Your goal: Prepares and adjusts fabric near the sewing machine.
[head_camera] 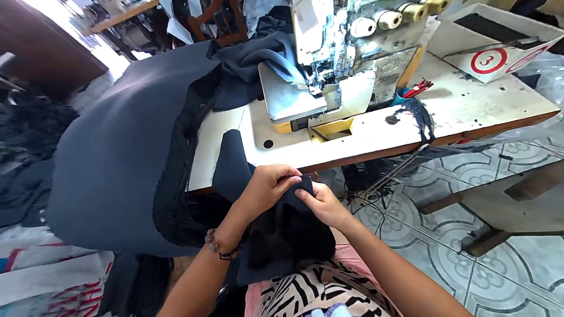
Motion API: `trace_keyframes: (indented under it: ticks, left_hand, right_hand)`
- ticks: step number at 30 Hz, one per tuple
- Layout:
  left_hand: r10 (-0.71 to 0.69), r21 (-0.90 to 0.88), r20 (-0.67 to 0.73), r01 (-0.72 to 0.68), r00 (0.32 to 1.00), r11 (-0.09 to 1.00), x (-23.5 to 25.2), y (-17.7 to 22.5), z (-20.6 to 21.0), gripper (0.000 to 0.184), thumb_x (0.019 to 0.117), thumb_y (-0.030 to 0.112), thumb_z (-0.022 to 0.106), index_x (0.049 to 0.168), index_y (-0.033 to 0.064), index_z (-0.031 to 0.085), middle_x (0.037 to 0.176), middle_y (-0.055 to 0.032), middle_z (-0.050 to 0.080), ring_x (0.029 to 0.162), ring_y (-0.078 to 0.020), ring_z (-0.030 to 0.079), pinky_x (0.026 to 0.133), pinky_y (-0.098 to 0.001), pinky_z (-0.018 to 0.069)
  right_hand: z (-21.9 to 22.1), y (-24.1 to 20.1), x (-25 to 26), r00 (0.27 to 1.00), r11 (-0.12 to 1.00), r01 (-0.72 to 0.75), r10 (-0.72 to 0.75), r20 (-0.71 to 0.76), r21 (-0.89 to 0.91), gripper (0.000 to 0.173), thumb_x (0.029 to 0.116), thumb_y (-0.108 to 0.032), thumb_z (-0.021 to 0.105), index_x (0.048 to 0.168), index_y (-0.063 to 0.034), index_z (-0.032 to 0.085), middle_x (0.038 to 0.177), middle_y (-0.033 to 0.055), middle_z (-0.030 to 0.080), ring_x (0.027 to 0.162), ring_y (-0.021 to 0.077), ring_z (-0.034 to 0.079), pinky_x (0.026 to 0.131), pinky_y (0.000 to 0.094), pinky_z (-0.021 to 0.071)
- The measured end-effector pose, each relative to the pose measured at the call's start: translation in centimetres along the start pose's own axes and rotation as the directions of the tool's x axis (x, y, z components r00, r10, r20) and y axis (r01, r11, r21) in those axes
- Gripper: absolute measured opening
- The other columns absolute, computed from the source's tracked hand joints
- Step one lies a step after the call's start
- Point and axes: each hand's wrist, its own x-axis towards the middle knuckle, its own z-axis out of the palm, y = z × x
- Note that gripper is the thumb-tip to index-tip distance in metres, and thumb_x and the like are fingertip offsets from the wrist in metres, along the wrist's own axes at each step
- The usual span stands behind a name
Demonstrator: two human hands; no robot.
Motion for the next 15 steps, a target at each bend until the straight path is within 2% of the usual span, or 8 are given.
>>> trace_keyframes:
  ticks: [3,7,10,13,15]
  left_hand:
    - [0.044,0.04,-0.047,-0.042,0.998,0.998,-0.6,0.3,0.5,0.011,0.096,0.008,0.066,0.096,0.0009,0.075,0.086,-0.0045,0.07,0.078,-0.0054,0.065,0.075,-0.019,0.0543]
    - [0.132,0.032,-0.099,-0.13,0.986,0.991,-1.3,1.5,1.1,0.015,0.0992,0.01,0.06,0.097,-0.0018,0.069,0.084,-0.0073,0.062,0.076,-0.0101,0.059,0.07,-0.0218,0.0519]
    - [0.129,-0.049,0.008,-0.129,0.992,0.99,-1.9,2.9,0.0,0.024,0.1001,0.019,0.063,0.107,-0.004,0.062,0.085,-0.0079,0.065,0.076,-0.0087,0.063,0.072,-0.0241,0.0557]
    - [0.119,-0.033,0.101,-0.116,0.988,0.993,-2.6,3.2,-0.9,0.018,0.0999,0.014,0.063,0.103,-0.0021,0.069,0.084,-0.0078,0.069,0.076,-0.0108,0.066,0.072,-0.0272,0.0567]
    - [0.01,0.08,0.143,-0.022,0.99,0.997,-3.5,2.6,-1.5,0.016,0.0999,0.012,0.061,0.107,0.0017,0.072,0.091,-0.0077,0.072,0.081,-0.0145,0.069,0.075,-0.0343,0.0591]
  right_hand:
    - [0.7,0.0,-0.3,0.998,0.999,0.025,-0.027,-0.052,-0.039,0.02,0.1042,-0.012,0.052,0.095,-0.0041,0.068,0.082,-0.0084,0.065,0.078,-0.0093,0.059,0.075,0.0124,0.0499]
    - [0.5,-1.5,-0.8,0.981,0.968,0.169,-0.184,-0.064,-0.187,0.024,0.1054,-0.012,0.048,0.103,-0.0001,0.069,0.091,-0.0033,0.069,0.087,-0.0089,0.061,0.083,0.0134,0.0512]
    - [-1.1,-4.3,-0.9,0.943,0.911,0.324,-0.334,0.004,-0.253,0.022,0.1029,-0.011,0.047,0.1,-0.0056,0.068,0.091,-0.0066,0.067,0.086,-0.0071,0.061,0.079,0.0151,0.0532]
    - [-3.9,-8.6,-1.2,0.886,0.806,0.439,-0.461,0.044,-0.397,0.024,0.1072,-0.026,0.046,0.103,-0.0145,0.067,0.091,-0.0115,0.065,0.084,-0.0085,0.06,0.074,0.0129,0.052]
    - [-6.0,-11.6,-1.5,0.849,0.737,0.467,-0.528,0.014,-0.488,0.024,0.1082,-0.031,0.046,0.106,-0.018,0.066,0.095,-0.0163,0.065,0.089,-0.0115,0.06,0.077,0.0112,0.0512]
